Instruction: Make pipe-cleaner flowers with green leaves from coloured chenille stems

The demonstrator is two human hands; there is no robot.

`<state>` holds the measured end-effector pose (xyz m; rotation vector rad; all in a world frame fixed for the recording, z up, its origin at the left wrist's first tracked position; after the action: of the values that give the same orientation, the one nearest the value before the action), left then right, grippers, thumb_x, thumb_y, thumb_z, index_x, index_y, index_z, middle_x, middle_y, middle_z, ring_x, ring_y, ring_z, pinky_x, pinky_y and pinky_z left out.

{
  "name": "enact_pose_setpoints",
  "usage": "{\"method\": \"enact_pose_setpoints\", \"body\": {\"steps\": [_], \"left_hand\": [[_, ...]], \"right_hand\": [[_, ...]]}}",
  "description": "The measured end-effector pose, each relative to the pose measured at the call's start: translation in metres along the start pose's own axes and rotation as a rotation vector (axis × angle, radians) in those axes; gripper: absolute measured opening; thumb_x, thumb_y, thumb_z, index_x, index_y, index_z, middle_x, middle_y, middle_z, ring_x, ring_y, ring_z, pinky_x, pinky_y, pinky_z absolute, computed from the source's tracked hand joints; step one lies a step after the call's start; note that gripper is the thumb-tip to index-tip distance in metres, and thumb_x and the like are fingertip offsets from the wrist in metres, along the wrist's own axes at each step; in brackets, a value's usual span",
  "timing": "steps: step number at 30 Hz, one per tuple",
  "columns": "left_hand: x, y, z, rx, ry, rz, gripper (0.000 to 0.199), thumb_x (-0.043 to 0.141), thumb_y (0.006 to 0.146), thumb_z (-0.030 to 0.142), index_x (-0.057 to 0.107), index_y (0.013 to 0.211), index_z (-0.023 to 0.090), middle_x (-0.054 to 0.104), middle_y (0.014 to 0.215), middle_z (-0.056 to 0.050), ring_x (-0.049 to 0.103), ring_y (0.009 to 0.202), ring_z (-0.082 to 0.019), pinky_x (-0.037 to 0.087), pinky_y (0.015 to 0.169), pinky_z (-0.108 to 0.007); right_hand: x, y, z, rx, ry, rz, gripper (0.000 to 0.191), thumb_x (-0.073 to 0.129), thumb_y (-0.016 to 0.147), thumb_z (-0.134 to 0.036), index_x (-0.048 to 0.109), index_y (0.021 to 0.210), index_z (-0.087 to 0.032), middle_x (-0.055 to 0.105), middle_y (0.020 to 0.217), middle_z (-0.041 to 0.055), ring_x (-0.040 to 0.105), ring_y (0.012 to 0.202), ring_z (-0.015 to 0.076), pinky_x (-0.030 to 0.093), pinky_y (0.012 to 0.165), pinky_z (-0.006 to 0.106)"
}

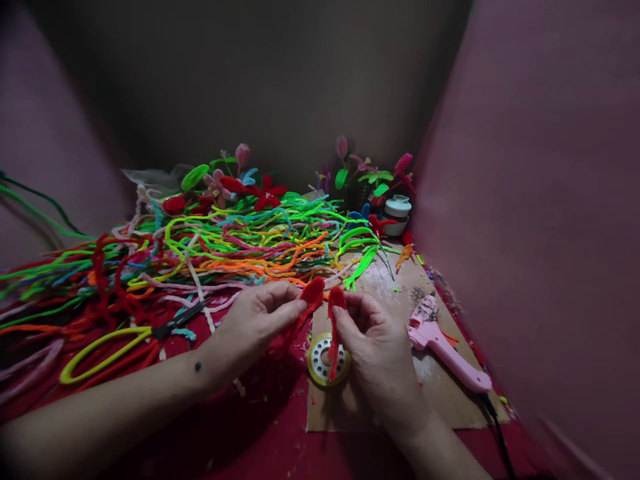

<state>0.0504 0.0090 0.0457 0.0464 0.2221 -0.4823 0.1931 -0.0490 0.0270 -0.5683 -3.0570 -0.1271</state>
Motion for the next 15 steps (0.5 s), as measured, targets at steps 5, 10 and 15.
{"method": "enact_pose_setpoints", "body": {"steps": [5, 10, 15], "left_hand": [[0.0010, -0.0004, 0.0028, -0.069, -0.067, -0.035, 0.018, 0.057, 0.074, 0.024, 0.054, 0.059, 0.014, 0.044, 0.051, 0.005, 0.036, 0.044, -0.006, 0.027, 0.044, -0.019], [0.0018, -0.0005, 0.0011, -0.139, -0.120, -0.061, 0.016, 0.059, 0.074, 0.026, 0.056, 0.062, 0.015, 0.043, 0.044, 0.006, 0.035, 0.037, -0.005, 0.024, 0.040, -0.019], [0.0043, 0.0016, -0.0061, -0.175, -0.286, -0.077, 0.020, 0.061, 0.073, 0.027, 0.051, 0.061, 0.015, 0.042, 0.045, 0.007, 0.033, 0.037, -0.004, 0.023, 0.039, -0.018]], "right_hand": [[0.0001, -0.0006, -0.0029, -0.071, -0.090, 0.023, 0.019, 0.066, 0.074, -0.031, 0.066, 0.089, -0.019, 0.071, 0.084, 0.0034, 0.066, 0.075, 0.0171, 0.053, 0.067, 0.027], [-0.0009, -0.0015, -0.0034, -0.125, -0.149, 0.027, 0.021, 0.066, 0.074, -0.031, 0.068, 0.091, -0.019, 0.072, 0.090, 0.0045, 0.066, 0.082, 0.0196, 0.053, 0.077, 0.032], [-0.0019, -0.0001, 0.0001, -0.065, -0.066, 0.022, 0.019, 0.067, 0.074, -0.031, 0.068, 0.090, -0.021, 0.072, 0.089, 0.0031, 0.066, 0.082, 0.0181, 0.053, 0.074, 0.029]]}}
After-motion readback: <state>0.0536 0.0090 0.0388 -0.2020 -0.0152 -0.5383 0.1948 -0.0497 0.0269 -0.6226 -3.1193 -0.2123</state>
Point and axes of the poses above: each hand's wrist, its own y-axis towards the middle knuckle, its own x-axis out of the palm, z = x × y, the point moved 3 cm from there along y, towards the middle knuckle
